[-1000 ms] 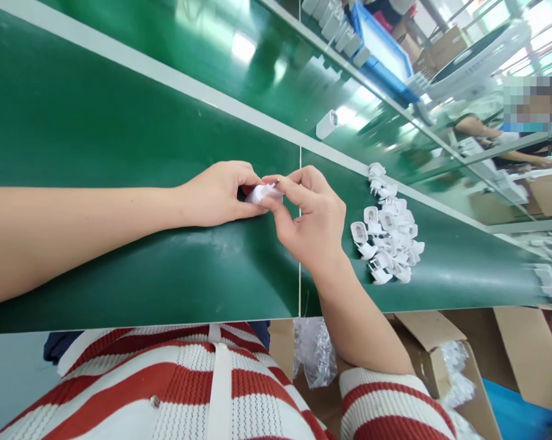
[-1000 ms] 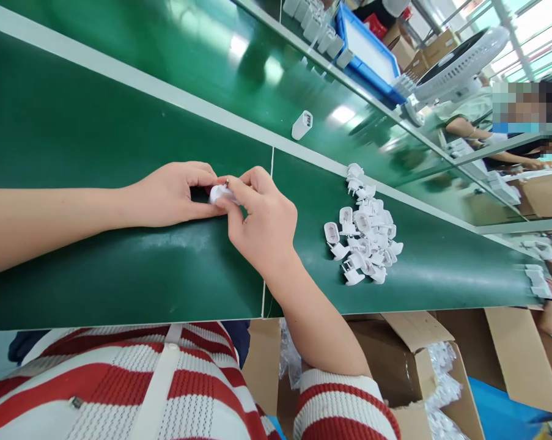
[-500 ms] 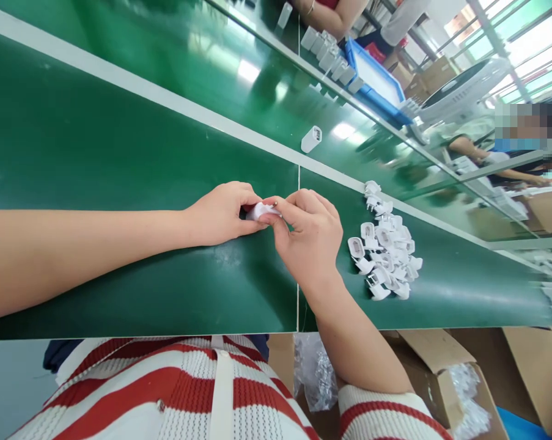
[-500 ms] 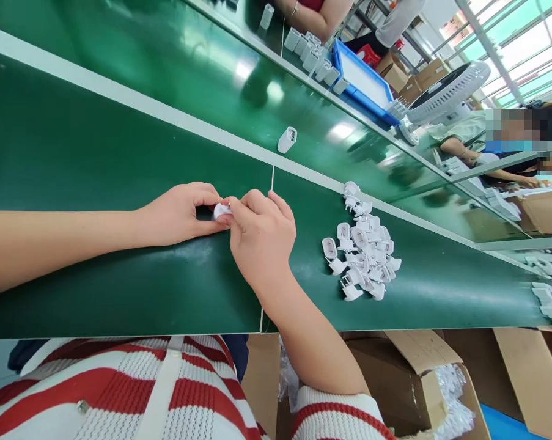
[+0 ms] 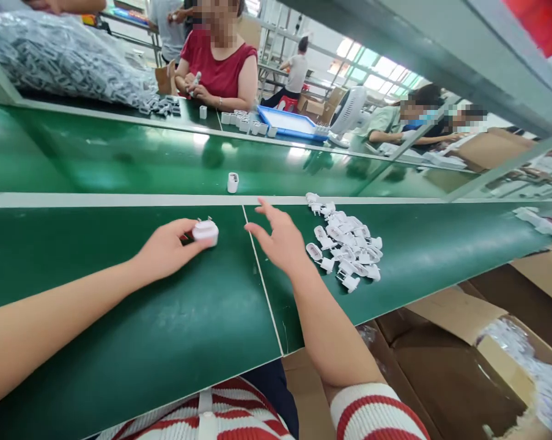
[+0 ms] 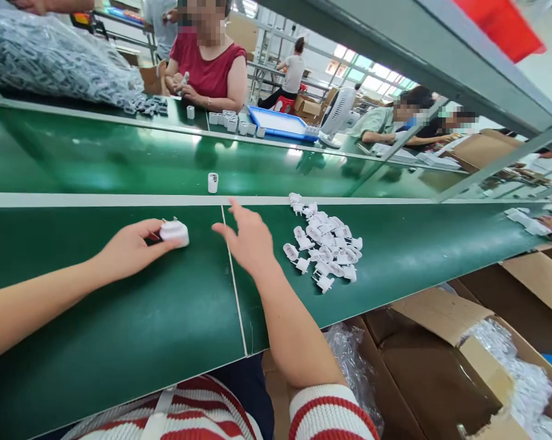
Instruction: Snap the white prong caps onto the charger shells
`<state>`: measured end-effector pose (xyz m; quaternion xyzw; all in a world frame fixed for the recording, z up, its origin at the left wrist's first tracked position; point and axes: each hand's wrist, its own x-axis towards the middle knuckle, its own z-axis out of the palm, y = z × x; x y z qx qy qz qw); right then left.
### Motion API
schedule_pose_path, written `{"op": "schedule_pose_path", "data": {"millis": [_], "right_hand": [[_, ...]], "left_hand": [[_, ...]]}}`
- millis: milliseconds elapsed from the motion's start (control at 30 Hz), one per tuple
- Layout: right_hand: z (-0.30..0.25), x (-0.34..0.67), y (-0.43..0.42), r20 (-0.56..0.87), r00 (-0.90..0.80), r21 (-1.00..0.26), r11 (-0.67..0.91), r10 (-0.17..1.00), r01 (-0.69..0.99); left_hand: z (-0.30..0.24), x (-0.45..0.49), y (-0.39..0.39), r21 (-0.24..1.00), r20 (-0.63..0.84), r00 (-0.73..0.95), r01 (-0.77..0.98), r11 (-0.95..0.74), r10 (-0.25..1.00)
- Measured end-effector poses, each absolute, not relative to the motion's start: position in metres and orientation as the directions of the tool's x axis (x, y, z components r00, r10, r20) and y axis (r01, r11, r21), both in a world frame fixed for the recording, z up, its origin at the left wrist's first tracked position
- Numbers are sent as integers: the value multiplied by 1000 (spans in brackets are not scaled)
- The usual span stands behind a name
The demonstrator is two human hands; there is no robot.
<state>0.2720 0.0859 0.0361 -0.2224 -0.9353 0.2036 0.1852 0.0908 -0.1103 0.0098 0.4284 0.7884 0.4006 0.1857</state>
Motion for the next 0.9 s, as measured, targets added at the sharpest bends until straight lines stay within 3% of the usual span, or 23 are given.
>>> {"op": "schedule_pose_path", "data": {"millis": [100,200,300,433,533,567,633,700,733,900], "right_hand": [[36,282,138,181,-567,-171,594,803,786],[28,290,172,27,-260,-67,261,965,963],[21,293,184,-71,-214,-86,208,974,974],[19,293,184,-61,-354,-138,343,933,929],[17,292,185,-27,-392,-189,381,919,905],[17,292,185,-6,-397,-209,387,918,898],[15,292,187,49,-408,-251,407,912,878],[13,293,188,108,-427,-299,439,898,847],[11,294,189,136,-441,-326,460,887,826],[9,291,189,291,-484,-478,563,826,674]], "left_hand": [[14,31,-94,713,148,-712,558,425,687],[16,-35,-86,641,209,-826,519,565,523],[17,-82,-87,606,192,-900,421,675,390],[14,-98,-85,608,176,-959,282,742,221],[10,-79,-68,617,322,-944,263,742,68],[8,-69,-59,603,394,-915,327,728,84],[5,-45,-36,547,470,-842,514,661,265],[0,-22,-9,522,404,-768,639,565,496],[-3,-13,5,530,354,-753,650,545,555],[-8,0,51,585,183,-803,553,594,567]]}}
